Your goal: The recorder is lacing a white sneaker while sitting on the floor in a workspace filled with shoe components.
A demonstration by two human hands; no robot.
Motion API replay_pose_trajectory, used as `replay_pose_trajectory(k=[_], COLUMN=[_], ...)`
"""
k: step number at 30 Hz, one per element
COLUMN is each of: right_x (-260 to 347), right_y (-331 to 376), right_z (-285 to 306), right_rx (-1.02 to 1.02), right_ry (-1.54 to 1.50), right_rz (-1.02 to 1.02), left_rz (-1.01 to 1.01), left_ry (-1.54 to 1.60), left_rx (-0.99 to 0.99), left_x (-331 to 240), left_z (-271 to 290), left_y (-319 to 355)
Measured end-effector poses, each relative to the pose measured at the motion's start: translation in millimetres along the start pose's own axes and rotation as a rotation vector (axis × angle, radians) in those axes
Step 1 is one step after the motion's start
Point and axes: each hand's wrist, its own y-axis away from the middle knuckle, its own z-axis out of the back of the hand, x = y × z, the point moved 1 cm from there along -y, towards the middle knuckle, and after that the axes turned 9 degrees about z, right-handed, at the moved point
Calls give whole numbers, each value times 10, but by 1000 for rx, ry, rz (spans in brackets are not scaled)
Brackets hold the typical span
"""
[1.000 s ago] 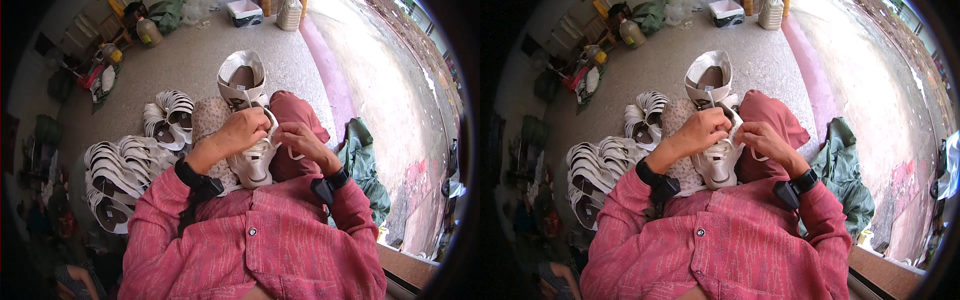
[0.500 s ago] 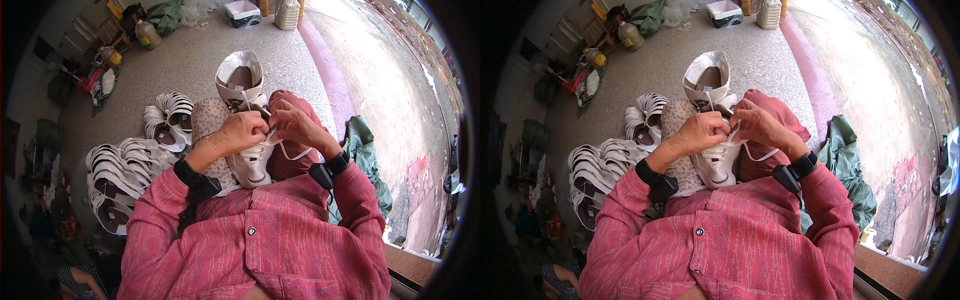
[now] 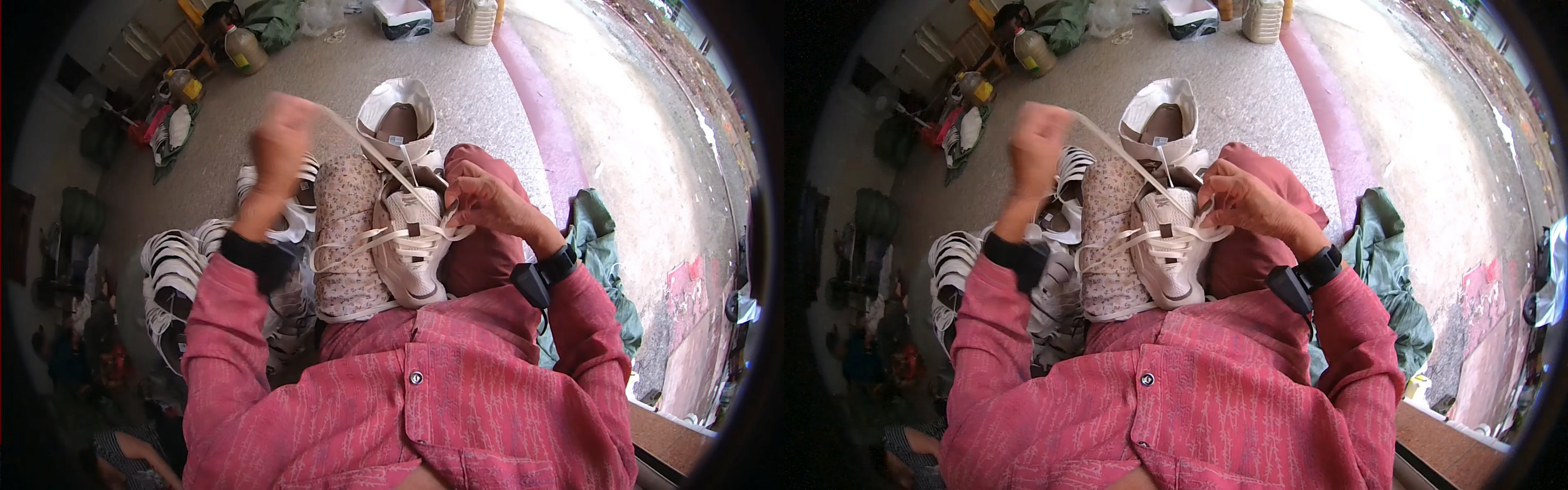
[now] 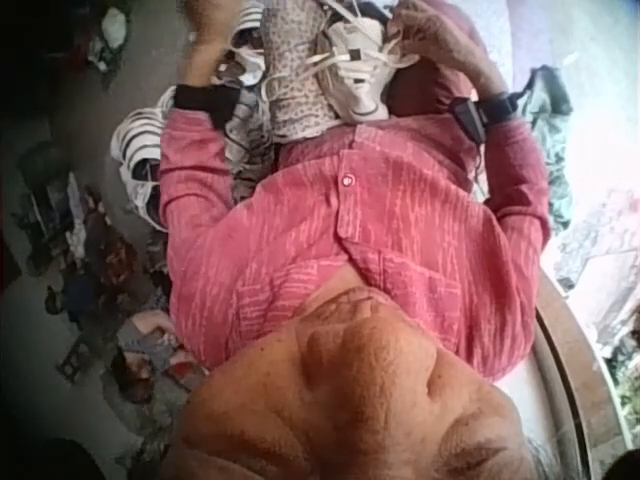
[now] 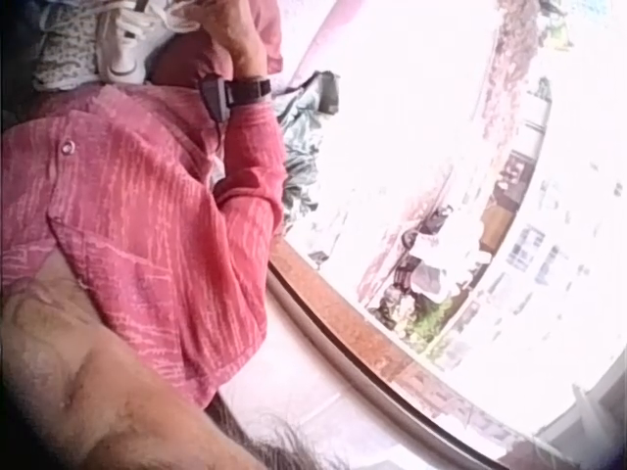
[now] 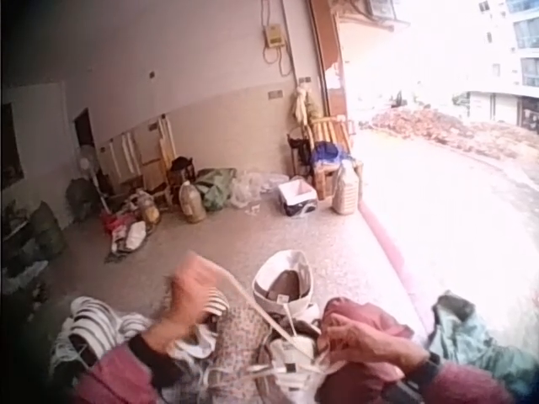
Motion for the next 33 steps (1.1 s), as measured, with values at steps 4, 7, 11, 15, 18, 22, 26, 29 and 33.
replay_pose_trajectory(k=[4, 7, 11, 15, 18, 22, 26, 29, 33], right_x=[28, 62, 144, 402, 406, 505, 450, 387, 427], right_y=[-39, 61, 272, 265, 202, 102, -4, -29, -12], right_z=[-2, -38, -98, -228, -237, -350, -413, -403, -303], right_rx=[-21, -138, -248, -95, -11, -152, -239, -147, -34], right_ry=[-54, -230, 62, 349, 578, 794, 1033, 997, 730], right_rz=[19, -104, -200, 44, 211, 289, 421, 430, 238], left_rz=[129, 261, 369, 94, -118, -132, 136, 233, 190], left_ry=[-113, 86, 383, 422, 453, 419, 520, 632, 598], left_rx=[-193, 146, 532, 655, 630, 713, 917, 961, 889], left_x=[714, 782, 214, -106, -271, -368, -370, -356, -332], left_z=[497, 329, 151, 59, -88, -305, -410, -438, -421], left_y=[-382, -70, 426, 619, 629, 670, 733, 749, 709])
